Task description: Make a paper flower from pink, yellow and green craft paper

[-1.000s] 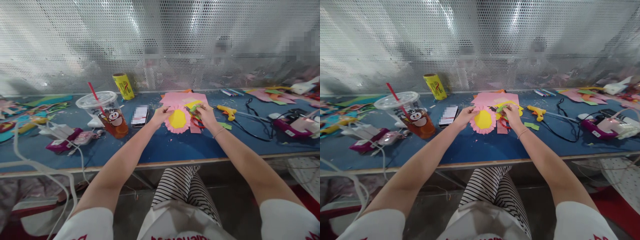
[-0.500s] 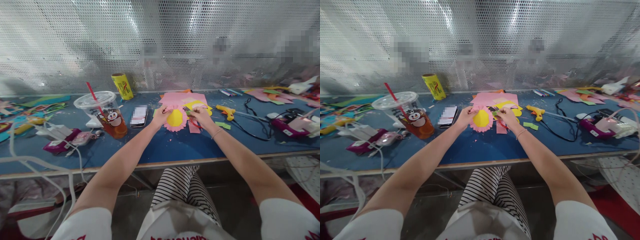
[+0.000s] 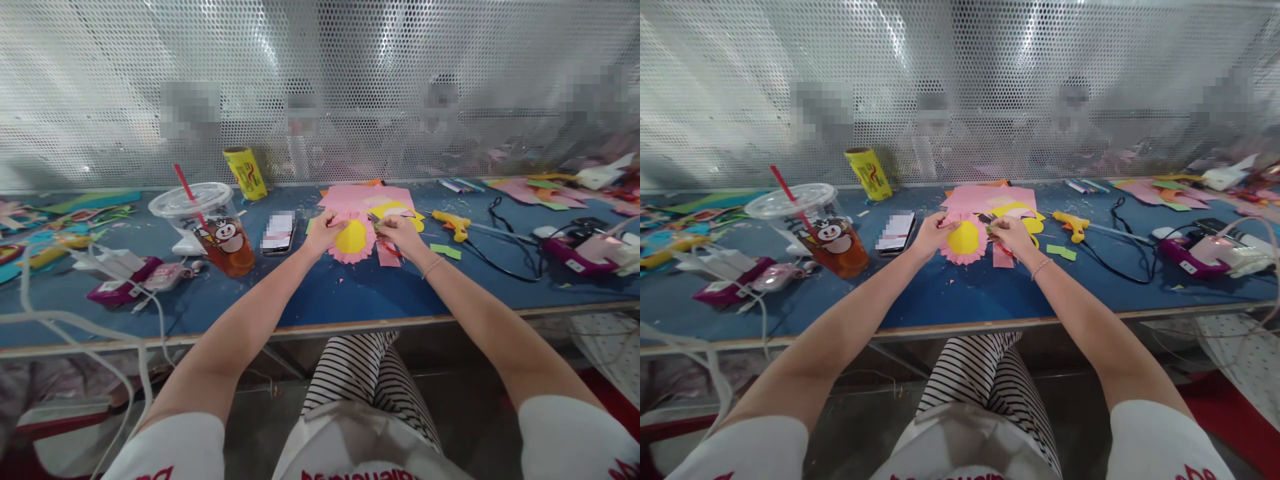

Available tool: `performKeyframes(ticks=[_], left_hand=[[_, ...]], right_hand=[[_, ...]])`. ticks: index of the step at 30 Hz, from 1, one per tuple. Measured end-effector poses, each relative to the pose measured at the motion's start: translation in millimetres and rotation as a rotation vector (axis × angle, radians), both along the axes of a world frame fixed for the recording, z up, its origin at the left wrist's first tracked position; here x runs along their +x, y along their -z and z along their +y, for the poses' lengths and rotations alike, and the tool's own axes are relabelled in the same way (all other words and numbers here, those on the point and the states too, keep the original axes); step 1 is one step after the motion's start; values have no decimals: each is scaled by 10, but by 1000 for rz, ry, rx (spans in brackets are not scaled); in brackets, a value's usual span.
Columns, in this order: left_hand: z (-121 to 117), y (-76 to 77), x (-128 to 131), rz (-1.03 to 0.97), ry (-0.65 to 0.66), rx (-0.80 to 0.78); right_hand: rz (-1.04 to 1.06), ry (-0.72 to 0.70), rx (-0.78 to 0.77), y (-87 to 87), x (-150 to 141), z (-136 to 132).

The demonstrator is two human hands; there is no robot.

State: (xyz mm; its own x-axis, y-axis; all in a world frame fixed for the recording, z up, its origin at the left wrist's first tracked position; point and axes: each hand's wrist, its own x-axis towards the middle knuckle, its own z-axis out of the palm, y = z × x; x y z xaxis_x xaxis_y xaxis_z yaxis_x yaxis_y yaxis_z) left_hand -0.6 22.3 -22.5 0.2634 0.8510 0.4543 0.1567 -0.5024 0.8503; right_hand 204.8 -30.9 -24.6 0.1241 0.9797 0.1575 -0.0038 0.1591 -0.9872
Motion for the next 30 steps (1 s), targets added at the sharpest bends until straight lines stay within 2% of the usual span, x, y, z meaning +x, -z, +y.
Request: performKeyframes(ticks=[12,20,25,30], left_hand=[[-60,-60,-4,-29,11,-39],[-112,-110,18,-3,8,-10],[-167,-158,26,93,-57,61],[-204,-176,33,128,-95,103]], right_hand=[[-19,-20,53,22,-3,7],[-119,-11,211,67,37,54],[-128,16,227,49,13,35],[-57,-20,217,28,-16,6]])
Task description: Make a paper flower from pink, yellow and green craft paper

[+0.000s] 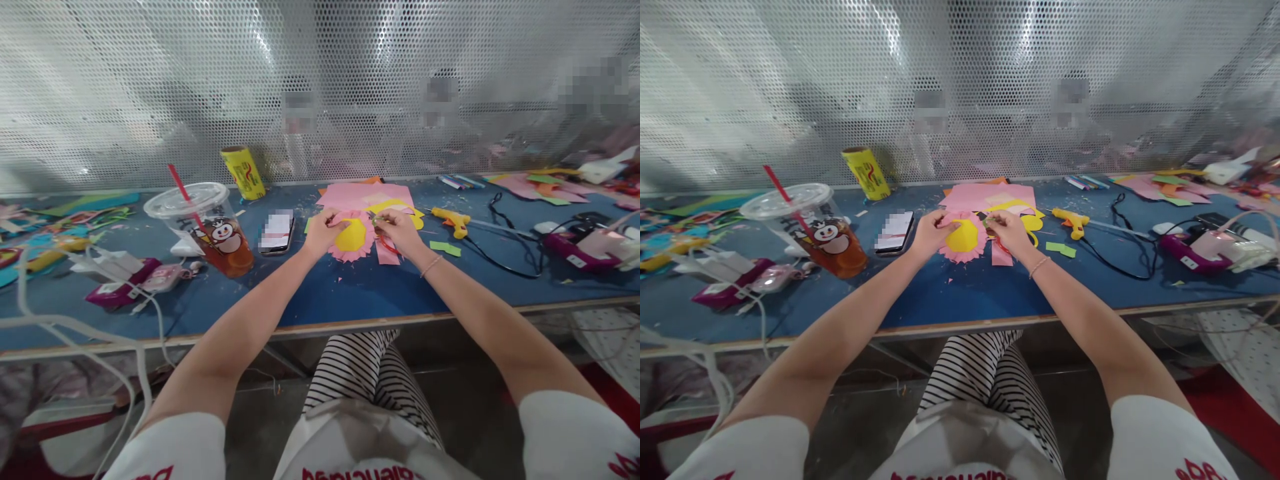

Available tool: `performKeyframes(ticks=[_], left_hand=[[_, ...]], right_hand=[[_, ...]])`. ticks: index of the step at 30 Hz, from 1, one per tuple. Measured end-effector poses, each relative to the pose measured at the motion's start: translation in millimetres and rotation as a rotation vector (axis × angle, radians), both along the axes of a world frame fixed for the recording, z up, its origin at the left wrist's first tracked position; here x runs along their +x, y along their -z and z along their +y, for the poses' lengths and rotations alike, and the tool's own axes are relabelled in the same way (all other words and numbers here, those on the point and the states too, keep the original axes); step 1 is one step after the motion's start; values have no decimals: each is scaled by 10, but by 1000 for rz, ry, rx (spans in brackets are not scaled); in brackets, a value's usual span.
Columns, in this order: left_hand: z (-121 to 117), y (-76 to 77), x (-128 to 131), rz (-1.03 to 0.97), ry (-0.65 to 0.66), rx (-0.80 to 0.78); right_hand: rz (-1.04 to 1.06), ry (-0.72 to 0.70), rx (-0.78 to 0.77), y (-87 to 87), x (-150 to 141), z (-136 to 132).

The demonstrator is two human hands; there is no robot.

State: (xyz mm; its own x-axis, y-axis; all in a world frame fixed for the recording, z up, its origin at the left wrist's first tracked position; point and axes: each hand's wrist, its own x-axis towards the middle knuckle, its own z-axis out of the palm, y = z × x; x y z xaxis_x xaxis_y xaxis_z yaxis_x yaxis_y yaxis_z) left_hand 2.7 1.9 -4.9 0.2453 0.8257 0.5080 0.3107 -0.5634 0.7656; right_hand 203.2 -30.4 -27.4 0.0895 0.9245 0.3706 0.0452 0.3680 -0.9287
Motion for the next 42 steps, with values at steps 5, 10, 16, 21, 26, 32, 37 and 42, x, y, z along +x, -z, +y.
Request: performKeyframes(ticks=[5,10,16,21,26,32,37,42], left_hand=[[-8,-2,-1,21,-28,19],[-5,2,-8,16,-36,39],[-44,-15,-11,18,-73,82],[-130,-44,3,36,-76,204],[-198,-61,8,106,-71,381],[-154,-10,-11,205,12,622],[-163,-5,-43,299,-57,763],[-181,-44,-67,325,-85,922]], right_hand=[[17,-21,-12,-9,-4,-1],[119,-79,-48,-10,-28,3],[206,-135,-54,-56,-75,-45],[36,-53,95,-70,-74,-66],[-290,147,309,-144,-61,-186],[-675,348,742,-208,54,-299],[-816,376,851,-187,125,-308],[-881,390,934,-204,110,-344]])
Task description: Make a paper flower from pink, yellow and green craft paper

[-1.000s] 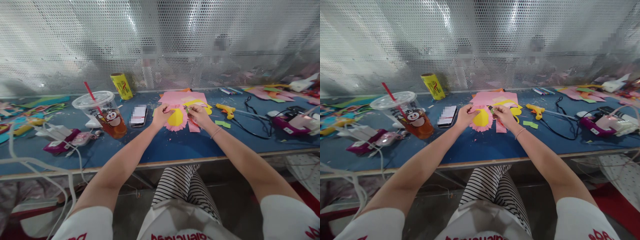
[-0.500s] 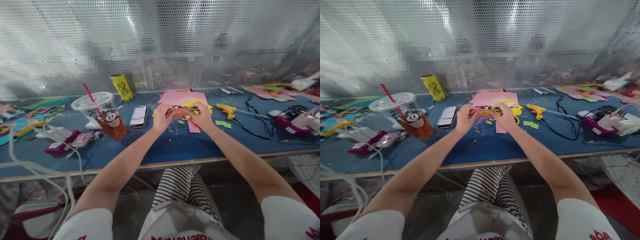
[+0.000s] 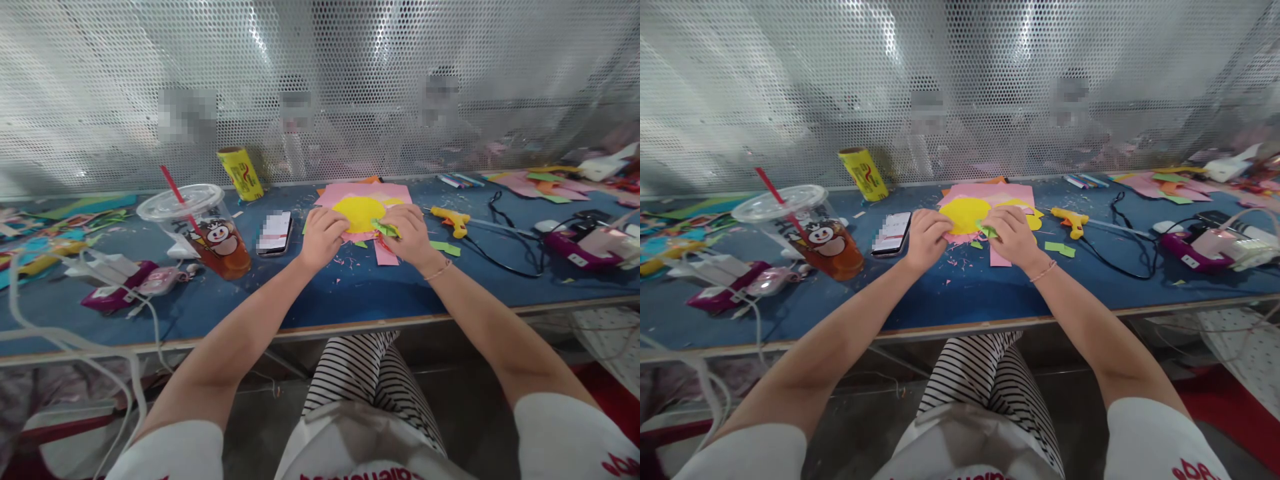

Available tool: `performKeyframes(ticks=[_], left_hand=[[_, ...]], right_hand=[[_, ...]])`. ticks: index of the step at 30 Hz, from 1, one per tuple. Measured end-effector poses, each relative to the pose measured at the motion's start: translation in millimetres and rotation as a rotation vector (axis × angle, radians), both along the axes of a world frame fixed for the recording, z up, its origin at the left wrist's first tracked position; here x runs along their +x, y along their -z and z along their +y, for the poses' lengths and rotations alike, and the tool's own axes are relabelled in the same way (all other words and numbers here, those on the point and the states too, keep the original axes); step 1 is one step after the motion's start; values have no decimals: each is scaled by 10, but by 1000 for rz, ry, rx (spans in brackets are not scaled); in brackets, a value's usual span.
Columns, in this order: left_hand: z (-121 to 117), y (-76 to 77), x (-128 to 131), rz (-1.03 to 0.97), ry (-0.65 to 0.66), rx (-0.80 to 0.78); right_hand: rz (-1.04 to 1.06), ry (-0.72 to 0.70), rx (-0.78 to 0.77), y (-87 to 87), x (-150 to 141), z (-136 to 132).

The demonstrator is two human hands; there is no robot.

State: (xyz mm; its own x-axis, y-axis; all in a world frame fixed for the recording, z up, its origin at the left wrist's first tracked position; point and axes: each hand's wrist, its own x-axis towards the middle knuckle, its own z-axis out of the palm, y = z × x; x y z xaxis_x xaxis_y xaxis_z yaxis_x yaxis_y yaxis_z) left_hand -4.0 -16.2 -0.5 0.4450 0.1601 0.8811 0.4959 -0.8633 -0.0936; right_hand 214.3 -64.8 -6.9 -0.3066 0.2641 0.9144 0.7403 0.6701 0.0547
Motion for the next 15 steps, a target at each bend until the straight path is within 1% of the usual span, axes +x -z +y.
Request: performKeyframes(ticks=[4,7,11,15], left_hand=[[-1,-17,10,-8,10,101],[-6,-26,20,-21,25,156],[-8,-33,18,-34,49,181],[2,-28,12,-37,64,183]], right_hand=[[-39,-20,22,-19,-10,-14],[-61,18,23,-21,-9,-12],[-86,95,-11,-21,-4,-16],[-94,82,6,-28,1,-27]])
